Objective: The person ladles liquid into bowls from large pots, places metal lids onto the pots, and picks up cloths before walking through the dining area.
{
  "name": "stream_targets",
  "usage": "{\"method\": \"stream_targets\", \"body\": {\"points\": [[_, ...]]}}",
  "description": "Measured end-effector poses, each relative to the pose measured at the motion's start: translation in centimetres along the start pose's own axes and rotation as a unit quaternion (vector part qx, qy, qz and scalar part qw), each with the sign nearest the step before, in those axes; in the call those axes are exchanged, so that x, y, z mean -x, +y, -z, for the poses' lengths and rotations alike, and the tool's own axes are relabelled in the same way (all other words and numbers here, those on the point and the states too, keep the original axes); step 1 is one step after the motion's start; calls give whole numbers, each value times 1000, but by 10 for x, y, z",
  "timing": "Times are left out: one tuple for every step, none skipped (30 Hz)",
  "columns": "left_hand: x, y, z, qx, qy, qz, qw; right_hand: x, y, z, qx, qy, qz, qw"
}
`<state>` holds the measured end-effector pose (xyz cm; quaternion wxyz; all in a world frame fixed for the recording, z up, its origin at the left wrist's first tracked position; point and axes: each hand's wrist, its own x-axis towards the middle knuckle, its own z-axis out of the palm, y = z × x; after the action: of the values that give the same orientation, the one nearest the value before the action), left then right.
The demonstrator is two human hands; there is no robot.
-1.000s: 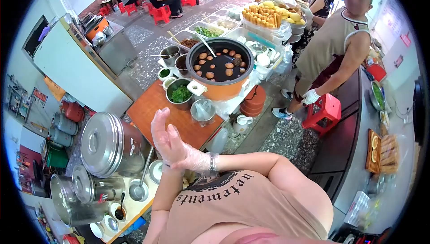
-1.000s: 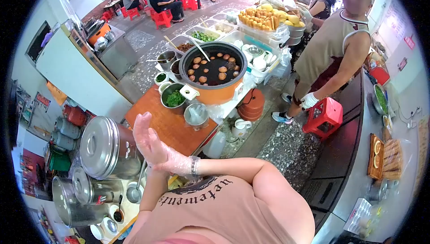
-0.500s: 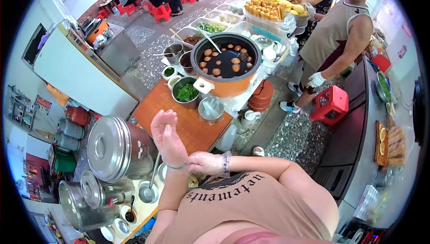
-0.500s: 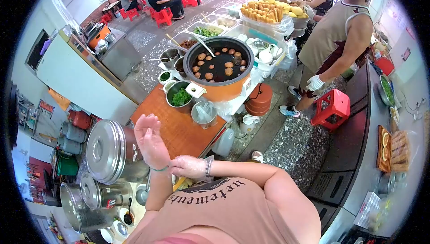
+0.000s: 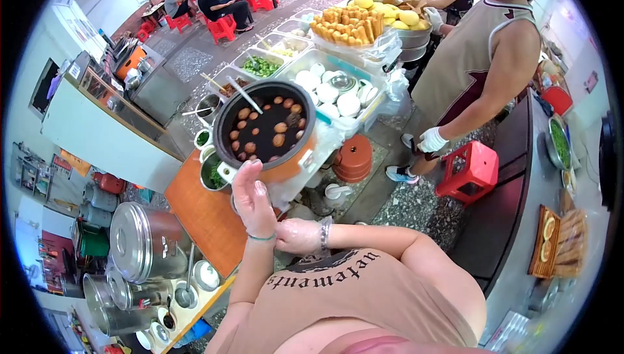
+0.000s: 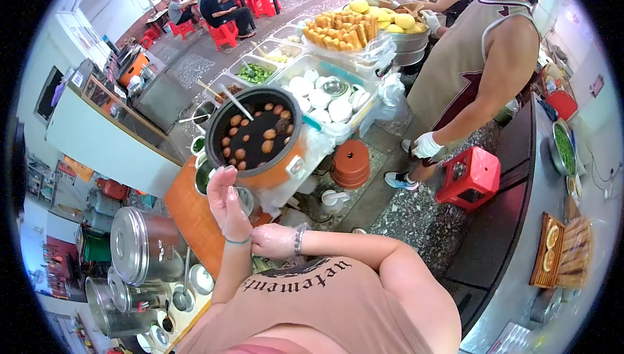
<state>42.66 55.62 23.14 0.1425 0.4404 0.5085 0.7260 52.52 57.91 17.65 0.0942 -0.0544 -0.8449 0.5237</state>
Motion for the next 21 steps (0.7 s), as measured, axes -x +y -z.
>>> {"method": "stream_targets", "body": {"points": [[-3, 0, -22, -3, -9, 6, 1000, 10, 4, 16, 1, 0, -1, 1000], [-7, -1, -37, -15, -15, -2, 1000, 18, 7, 31, -8, -1, -2, 1000], [-8, -2, -51, -10, -14, -2, 1000, 25, 10, 44, -16, -3, -4, 1000], [-9, -4, -61, -20, -11, -14, 1000, 31, 14, 55, -13, -17, 1, 1000], [-9, -4, -67, -33, -6, -25, 999, 33, 17, 64, -12, -20, 0, 1000], [-8, -6, -74, -31, 3, -32, 999, 35, 16, 76, -26, -76, 7, 997], [-10, -6, -79, -30, 6, -29, 999, 39, 14, 86, -42, -132, 13, 990], [-9, -5, -81, -40, 13, -14, 999, 46, 11, 94, -70, -133, 44, 988], [-6, -4, -83, -52, 24, -2, 998, 49, 9, 100, -72, -141, 42, 987], [-8, -7, -85, -55, 29, -18, 998, 48, 8, 105, -70, -168, 25, 983], [-9, -8, -84, -61, 38, -19, 997, 46, 7, 108, -68, -194, 9, 979], [-12, -9, -85, -52, 41, -37, 997, 43, 7, 111, -81, -211, 10, 974], [-12, -10, -86, -42, 43, -50, 997, 43, 10, 111, -81, -218, 10, 973], [-13, -10, -84, -44, 44, -48, 997, 42, 13, 109, -90, -211, 30, 973], [-17, -11, -81, 6, 66, -22, 998, 41, 11, 113, -98, -203, 49, 973], [-20, -10, -80, 56, 88, 3, 995, 40, 2, 122, -56, -196, 82, 976], [-22, -8, -80, 55, 90, 5, 994, 37, 4, 123, -57, -197, 81, 975], [-24, -4, -81, 104, 105, 16, 989, 33, 7, 121, -85, -212, 64, 972], [-27, 1, -81, 151, 120, 24, 981, 29, 10, 119, -111, -226, 49, 967], [-28, 5, -84, 163, 121, 32, 979, 26, 13, 116, -155, -215, 9, 964], [-28, 8, -87, 163, 123, 29, 979, 24, 17, 113, -152, -218, 12, 964]]}}
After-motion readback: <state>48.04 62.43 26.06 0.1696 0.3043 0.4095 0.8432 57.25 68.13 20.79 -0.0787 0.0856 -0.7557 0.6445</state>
